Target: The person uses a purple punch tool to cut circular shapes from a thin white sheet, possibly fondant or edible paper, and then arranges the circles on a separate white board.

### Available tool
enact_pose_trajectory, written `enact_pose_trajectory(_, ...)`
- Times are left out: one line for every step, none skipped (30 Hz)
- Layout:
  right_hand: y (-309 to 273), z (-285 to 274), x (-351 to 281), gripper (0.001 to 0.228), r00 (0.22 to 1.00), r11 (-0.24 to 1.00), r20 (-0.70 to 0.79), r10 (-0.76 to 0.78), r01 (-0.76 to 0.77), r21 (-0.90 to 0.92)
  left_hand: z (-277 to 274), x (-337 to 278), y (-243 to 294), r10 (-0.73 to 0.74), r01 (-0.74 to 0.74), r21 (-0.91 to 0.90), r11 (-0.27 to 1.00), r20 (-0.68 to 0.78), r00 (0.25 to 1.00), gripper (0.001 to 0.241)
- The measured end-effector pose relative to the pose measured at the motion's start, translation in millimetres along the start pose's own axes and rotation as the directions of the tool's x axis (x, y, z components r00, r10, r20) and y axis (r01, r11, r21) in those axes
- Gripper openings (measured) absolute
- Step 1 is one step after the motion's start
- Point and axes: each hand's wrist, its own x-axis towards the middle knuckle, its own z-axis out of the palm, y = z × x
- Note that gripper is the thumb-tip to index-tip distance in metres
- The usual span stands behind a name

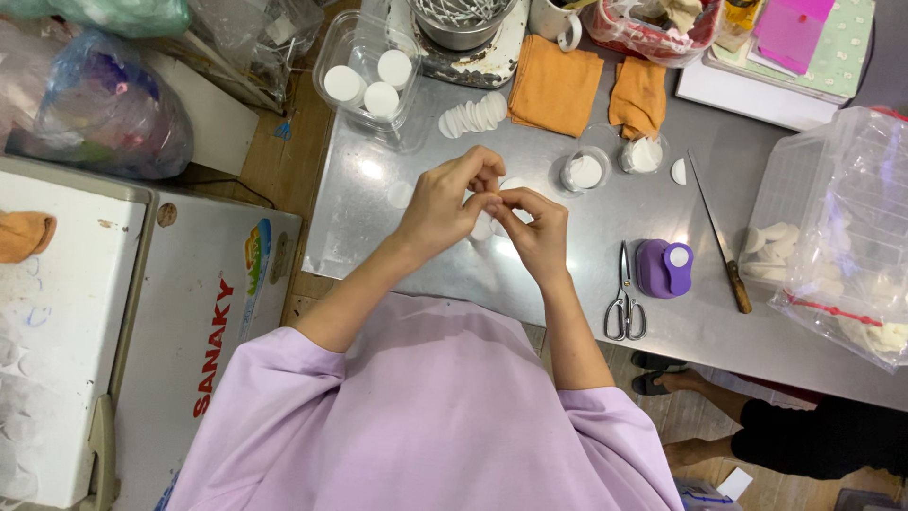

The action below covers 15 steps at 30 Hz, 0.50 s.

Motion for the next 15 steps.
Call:
enact_pose_trajectory(-1.7, 2.4, 1.7, 0.013, 1.000, 0.999, 0.008, 0.005, -0.005, 0.044, 2.5, -1.1, -3.8, -0.003, 0.003, -0.003, 1.000, -0.048, 0.999, 0.028)
enact_pose_trajectory(-2.1, 4.5, 3.3, 0.019, 1.000, 0.996, 0.018, 0.009, -0.010, 0.089, 5.1, -2.4, -8.7, -0.007, 0.007, -0.004, 1.000, -0.097, 0.995, 0.027)
enact_pose_trajectory(-1.4, 7.3, 4.1, 0.024, 1.000, 0.991, 0.027, 0.013, -0.017, 0.134, 7.4, -4.1, -14.7, -0.011, 0.010, -0.006, 1.000, -0.146, 0.989, 0.026)
enact_pose_trajectory(0.8, 12.4, 3.8, 0.019, 0.999, 0.995, 0.016, 0.044, -0.045, 0.089, 8.7, -6.3, -22.2, -0.053, 0.042, -0.078, 0.996, -0.145, 0.988, 0.026)
enact_pose_trajectory(4.2, 18.8, 2.9, 0.015, 0.997, 0.996, 0.003, 0.073, -0.073, 0.044, 9.1, -8.5, -30.5, -0.095, 0.074, -0.149, 0.986, -0.141, 0.985, 0.025)
enact_pose_trajectory(8.8, 24.0, 2.6, 0.013, 0.995, 0.995, -0.011, 0.102, -0.102, -0.001, 9.4, -10.3, -39.0, -0.135, 0.104, -0.219, 0.970, -0.135, 0.982, 0.025)
enact_pose_trajectory(14.4, 28.2, 1.8, 0.012, 0.994, 0.994, 0.004, 0.113, -0.113, -0.006, 9.8, -12.7, -47.3, -0.153, 0.110, -0.271, 0.956, -0.142, 0.978, 0.024)
enact_pose_trajectory(21.1, 31.8, -0.1, 0.012, 0.992, 0.992, 0.022, 0.124, -0.124, -0.013, 10.6, -16.2, -55.5, -0.172, 0.116, -0.324, 0.939, -0.149, 0.974, 0.023)
enact_pose_trajectory(29.2, 34.9, -0.8, 0.011, 0.990, 0.991, 0.039, 0.136, -0.136, -0.020, 10.5, -19.2, -63.9, -0.192, 0.121, -0.375, 0.919, -0.156, 0.969, 0.022)
enact_pose_trajectory(38.2, 38.4, -0.7, 0.011, 0.974, 0.975, 0.069, 0.216, -0.219, 0.046, 8.4, -22.6, -72.4, -0.234, 0.168, -0.439, 0.882, -0.099, 0.967, 0.020)
enact_pose_trajectory(48.0, 41.6, -0.1, 0.012, 0.951, 0.947, 0.103, 0.292, -0.302, 0.109, 6.0, -25.5, -81.1, -0.272, 0.216, -0.498, 0.840, -0.041, 0.962, 0.017)
enact_pose_trajectory(58.2, 44.4, -0.3, 0.012, 0.920, 0.907, 0.142, 0.365, -0.386, 0.167, 5.7, -28.6, -89.5, -0.306, 0.266, -0.553, 0.790, 0.021, 0.952, 0.016)
enact_pose_trajectory(68.0, 45.7, 0.0, 0.012, 0.916, 0.895, 0.164, 0.367, -0.396, 0.208, 7.5, -32.6, -97.4, -0.303, 0.283, -0.492, 0.823, 0.040, 0.952, 0.018)
enact_pose_trajectory(76.6, 45.9, 2.6, 0.012, 0.913, 0.881, 0.182, 0.366, -0.403, 0.249, 9.7, -36.0, -105.8, -0.298, 0.295, -0.427, 0.855, 0.062, 0.953, 0.019)
enact_pose_trajectory(83.4, 46.7, 4.9, 0.012, 0.910, 0.865, 0.200, 0.364, -0.410, 0.289, 12.4, -38.3, -116.0, -0.294, 0.304, -0.361, 0.882, 0.083, 0.952, 0.021)
